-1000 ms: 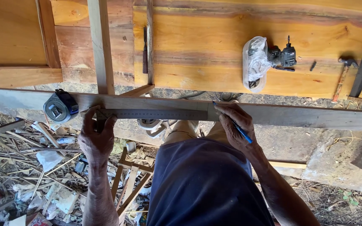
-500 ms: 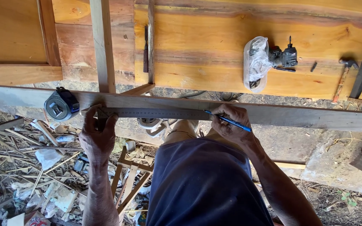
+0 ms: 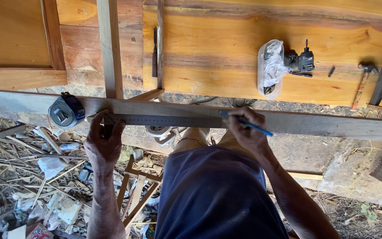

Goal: Marking measurements and lines on a wooden beam using a metal square and a pen for construction.

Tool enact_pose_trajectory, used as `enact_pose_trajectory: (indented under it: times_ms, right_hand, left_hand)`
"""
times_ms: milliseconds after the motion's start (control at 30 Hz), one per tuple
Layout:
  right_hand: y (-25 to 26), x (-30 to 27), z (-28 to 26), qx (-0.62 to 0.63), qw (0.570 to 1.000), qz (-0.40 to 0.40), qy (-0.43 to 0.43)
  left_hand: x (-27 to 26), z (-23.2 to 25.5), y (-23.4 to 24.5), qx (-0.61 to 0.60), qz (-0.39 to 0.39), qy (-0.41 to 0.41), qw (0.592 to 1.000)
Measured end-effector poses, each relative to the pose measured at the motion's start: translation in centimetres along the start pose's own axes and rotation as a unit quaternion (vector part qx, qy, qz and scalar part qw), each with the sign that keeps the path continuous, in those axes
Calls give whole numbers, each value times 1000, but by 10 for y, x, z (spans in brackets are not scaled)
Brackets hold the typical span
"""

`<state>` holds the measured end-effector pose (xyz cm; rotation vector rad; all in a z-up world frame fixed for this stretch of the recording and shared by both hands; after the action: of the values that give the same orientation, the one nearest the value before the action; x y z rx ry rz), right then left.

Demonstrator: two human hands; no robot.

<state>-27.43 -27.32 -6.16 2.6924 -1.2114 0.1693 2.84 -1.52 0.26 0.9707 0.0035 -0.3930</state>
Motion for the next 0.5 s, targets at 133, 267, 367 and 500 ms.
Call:
enact_pose_trajectory:
  times_ms: [133,267,367,500]
  right_hand:
    - [0,-6,6,143,986,57,-63]
    - [-5,-9,7,120,990,58,-50]
    - [-8,-9,3,79,996,24,-39]
    - [-11,-6,-8,10,999,31,-21]
  left_hand:
    - [44,-11,-10,61,-2,-256,965]
    - [83,74,-48,81,-50,-410,907]
    - [80,116,-111,82,-93,-515,848]
    - [40,121,-147,78,-169,-512,839]
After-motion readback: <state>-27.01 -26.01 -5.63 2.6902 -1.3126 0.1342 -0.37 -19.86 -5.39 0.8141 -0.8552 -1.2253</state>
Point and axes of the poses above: each hand's wrist, its own x-axis towards the middle knuckle, its own y-axis out of the back of the hand, z = x × y, the point moved 3 cm from there along x, towards the middle knuckle, and after that the axes turned 9 degrees about y, right-handed, at the moved point
